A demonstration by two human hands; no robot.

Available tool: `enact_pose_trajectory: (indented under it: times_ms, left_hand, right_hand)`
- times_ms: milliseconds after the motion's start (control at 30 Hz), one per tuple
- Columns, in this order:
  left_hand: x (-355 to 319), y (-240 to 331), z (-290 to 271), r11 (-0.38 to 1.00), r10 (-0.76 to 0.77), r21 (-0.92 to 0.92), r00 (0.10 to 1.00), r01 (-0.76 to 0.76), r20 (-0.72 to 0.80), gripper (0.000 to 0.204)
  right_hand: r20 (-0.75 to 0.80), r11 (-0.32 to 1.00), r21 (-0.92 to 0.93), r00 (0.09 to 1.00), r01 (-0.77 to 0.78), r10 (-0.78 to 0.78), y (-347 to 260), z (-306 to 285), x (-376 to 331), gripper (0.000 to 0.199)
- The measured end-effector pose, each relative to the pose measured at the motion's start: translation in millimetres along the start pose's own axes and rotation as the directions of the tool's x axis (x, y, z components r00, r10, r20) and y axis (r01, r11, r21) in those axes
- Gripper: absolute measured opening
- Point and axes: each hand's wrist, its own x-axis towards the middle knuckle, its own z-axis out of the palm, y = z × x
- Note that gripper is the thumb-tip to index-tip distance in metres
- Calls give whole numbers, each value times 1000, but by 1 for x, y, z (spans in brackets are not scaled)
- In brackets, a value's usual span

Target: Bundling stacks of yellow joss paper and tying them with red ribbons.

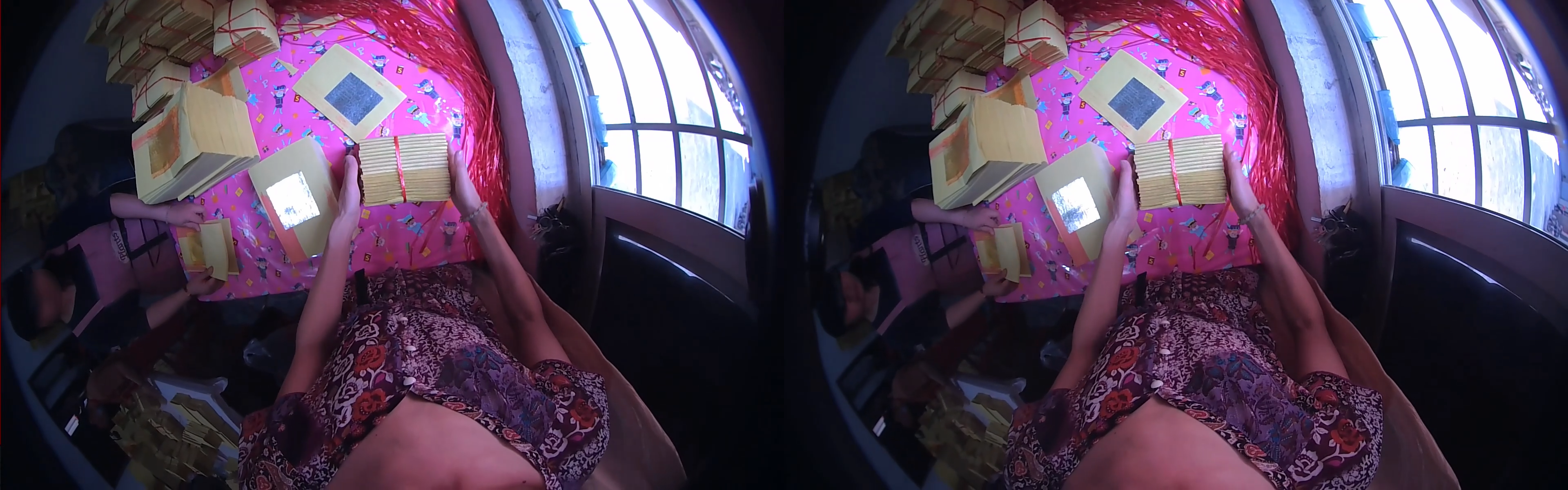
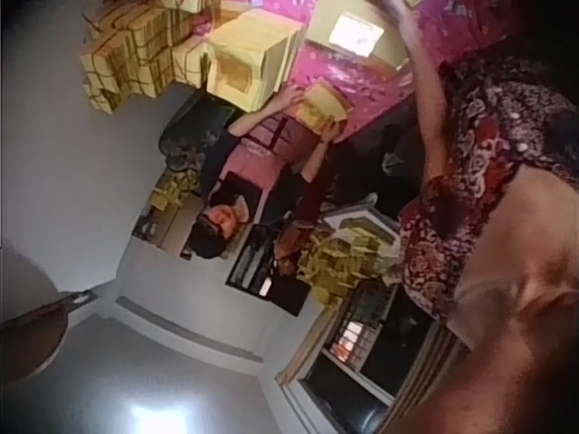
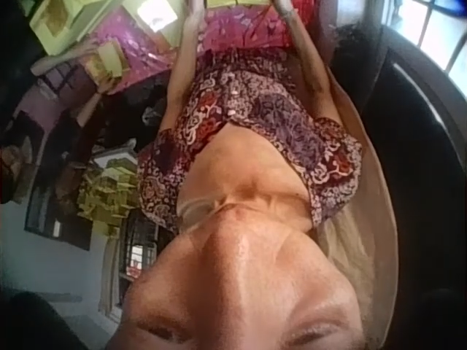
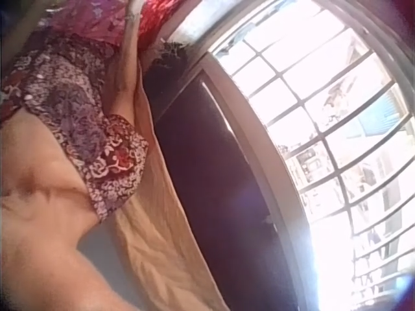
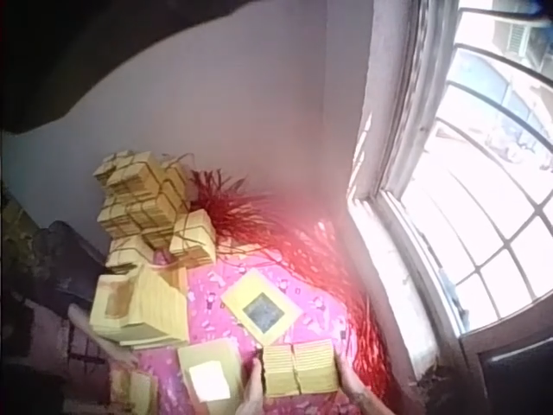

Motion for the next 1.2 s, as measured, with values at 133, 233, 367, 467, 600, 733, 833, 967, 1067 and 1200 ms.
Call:
enact_pose_trajectory:
  times_ms: [133,233,367,467,600,733,833,967,1067,1200]
  left_hand:
    - [-22,-12,1,965,-26,254,985,70,-171,75]
    - [-34,-34,-6,896,47,439,969,67,-244,86]
    - [-48,-36,6,939,107,341,982,-49,-153,69]
    - [-54,-34,15,987,12,162,988,12,-151,64]
    - [-55,-61,2,911,314,341,925,-230,-215,52]
    - [-77,-28,12,567,629,724,774,-392,-74,55]
    - [-79,-17,7,313,670,873,738,-375,77,36]
    - [-74,-10,8,137,714,910,675,-392,184,24]
    - [-73,-11,6,83,734,909,642,-408,221,18]
    - [-75,-10,9,54,731,896,628,-440,265,15]
  right_hand:
    - [-53,968,-226,991,110,-125,14,-5,-18,65]
    - [-87,956,-268,985,118,-146,32,-22,-30,61]
    - [-23,958,-234,984,168,-178,34,-9,-52,58]
    - [-27,985,-129,993,114,-118,19,10,-62,58]
    - [-149,773,-568,888,284,-435,1,19,-77,63]
    - [42,353,-865,751,358,-659,-3,1,-83,47]
    - [223,112,-912,706,395,-673,-16,10,-83,37]
    - [364,-57,-894,644,445,-673,-15,18,-79,26]
    - [399,-73,-874,626,480,-670,-15,21,-77,23]
    - [433,-90,-854,606,512,-667,-18,20,-73,19]
